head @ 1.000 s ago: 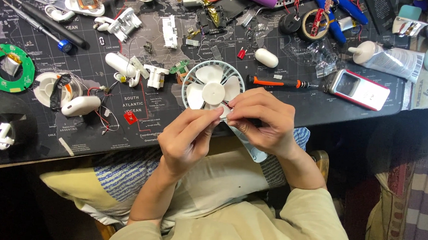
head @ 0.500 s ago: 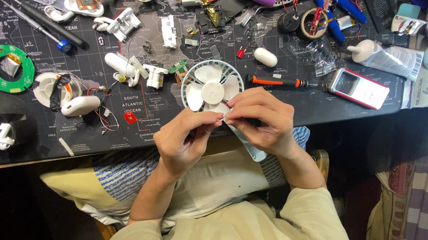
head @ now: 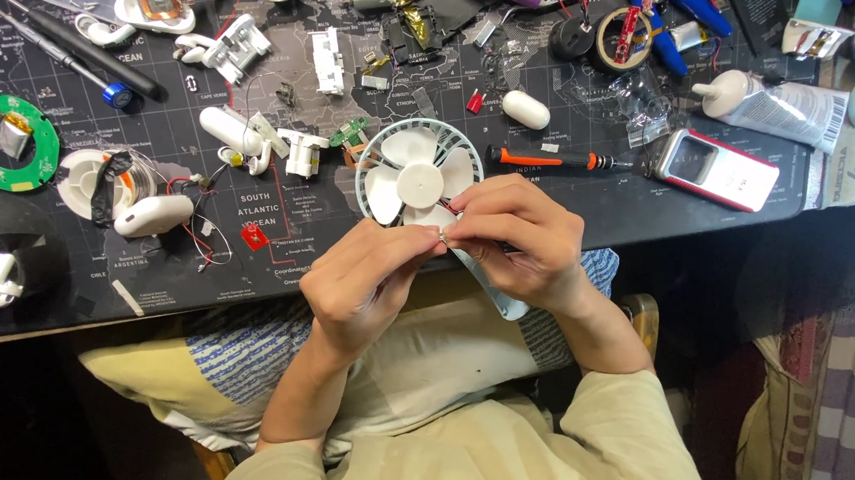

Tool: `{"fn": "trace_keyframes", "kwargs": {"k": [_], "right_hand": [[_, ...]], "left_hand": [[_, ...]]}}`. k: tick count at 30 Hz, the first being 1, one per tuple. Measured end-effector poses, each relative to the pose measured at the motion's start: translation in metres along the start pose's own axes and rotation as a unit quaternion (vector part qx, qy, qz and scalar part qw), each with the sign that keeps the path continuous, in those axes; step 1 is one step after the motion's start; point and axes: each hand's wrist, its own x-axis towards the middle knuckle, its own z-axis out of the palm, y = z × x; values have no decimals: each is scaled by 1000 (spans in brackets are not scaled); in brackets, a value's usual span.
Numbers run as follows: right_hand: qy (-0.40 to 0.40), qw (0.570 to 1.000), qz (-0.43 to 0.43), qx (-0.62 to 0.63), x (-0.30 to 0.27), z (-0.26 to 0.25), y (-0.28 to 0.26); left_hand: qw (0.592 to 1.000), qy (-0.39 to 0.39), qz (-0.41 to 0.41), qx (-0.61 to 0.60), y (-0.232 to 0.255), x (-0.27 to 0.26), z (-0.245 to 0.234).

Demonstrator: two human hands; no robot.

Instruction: Repairing or assembling a small portable electronic fan by connecting wires and fitting components into the housing.

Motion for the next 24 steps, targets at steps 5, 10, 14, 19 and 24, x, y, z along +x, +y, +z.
{"fn": "trace_keyframes", "kwargs": {"k": [5, 10, 14, 19, 24], "right_hand": [[10, 1000, -10, -21, 0, 2, -1], [20, 999, -21, -38, 0, 4, -1], [28, 998, -34, -43, -1, 5, 1], [31, 998, -35, -42, -1, 5, 2], [33, 998, -34, -45, -3, 5, 2]], "left_hand": [[1000, 0, 9, 17, -3, -4, 0], [999, -1, 35, 33, -7, -6, 1], [995, -10, 67, 69, -8, -5, 0], [992, -14, 87, 94, -8, -3, 0], [990, -21, 92, 102, -7, -3, 0]]}}
